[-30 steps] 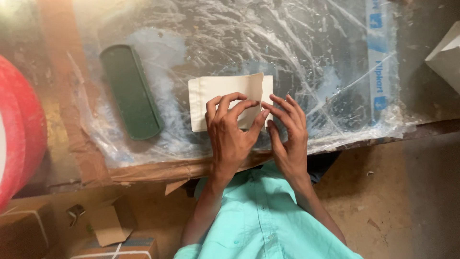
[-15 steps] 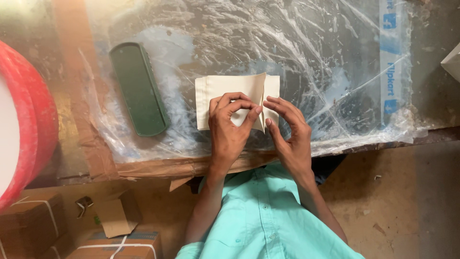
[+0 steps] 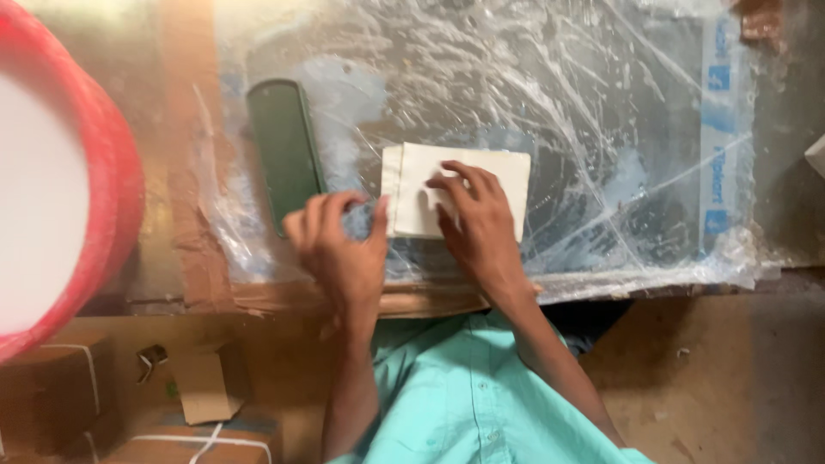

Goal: The person repeatedly smooths the edges and creases of a small folded paper booklet using a green rectangular tool. They open and close the booklet, press the tool along the fold lines, and occasionally dip the tool into a red basin of liquid before continuing to smooth the paper.

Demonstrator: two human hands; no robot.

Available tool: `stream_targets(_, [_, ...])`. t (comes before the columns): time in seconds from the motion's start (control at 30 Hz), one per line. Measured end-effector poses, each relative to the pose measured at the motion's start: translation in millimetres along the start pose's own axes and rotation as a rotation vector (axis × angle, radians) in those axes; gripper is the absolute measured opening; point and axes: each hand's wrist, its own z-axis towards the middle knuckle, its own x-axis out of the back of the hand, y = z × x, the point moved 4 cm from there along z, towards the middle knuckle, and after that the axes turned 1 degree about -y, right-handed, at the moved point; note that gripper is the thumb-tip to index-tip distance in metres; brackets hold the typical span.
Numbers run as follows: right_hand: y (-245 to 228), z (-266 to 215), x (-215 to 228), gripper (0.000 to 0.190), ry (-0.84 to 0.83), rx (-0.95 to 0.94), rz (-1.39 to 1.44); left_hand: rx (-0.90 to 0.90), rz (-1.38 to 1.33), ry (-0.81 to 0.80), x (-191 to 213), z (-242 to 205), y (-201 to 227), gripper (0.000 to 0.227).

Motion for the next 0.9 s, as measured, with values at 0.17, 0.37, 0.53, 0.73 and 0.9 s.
stream_targets(0.17, [26, -14, -11, 0.063, 0.07, -0.273, -0.132, -0.032, -0.035, 0.328, 49, -13, -55, 0.039])
stream_targets(0.37, [57, -1, -31, 0.058, -0.488, -0.463, 0.046, 0.044, -0.22, 0.28, 68, -16, -70, 0.032])
stream_targets(0.53, [38, 53, 34, 0.085, -0.18, -0.097, 0.774, 0.103, -0.444, 0.237, 62, -29, -70, 0.027])
stream_targets(0.73, [-10, 38, 59, 0.062, -0.232, -0.083, 0.963, 0.085, -0.066, 0.17, 50, 3, -59, 0.026])
stream_targets(0.9, [-3, -22, 96, 0.054, 0.254, 0.012, 0.976, 0.002, 0.22, -0.138, 5, 55, -49, 0.099])
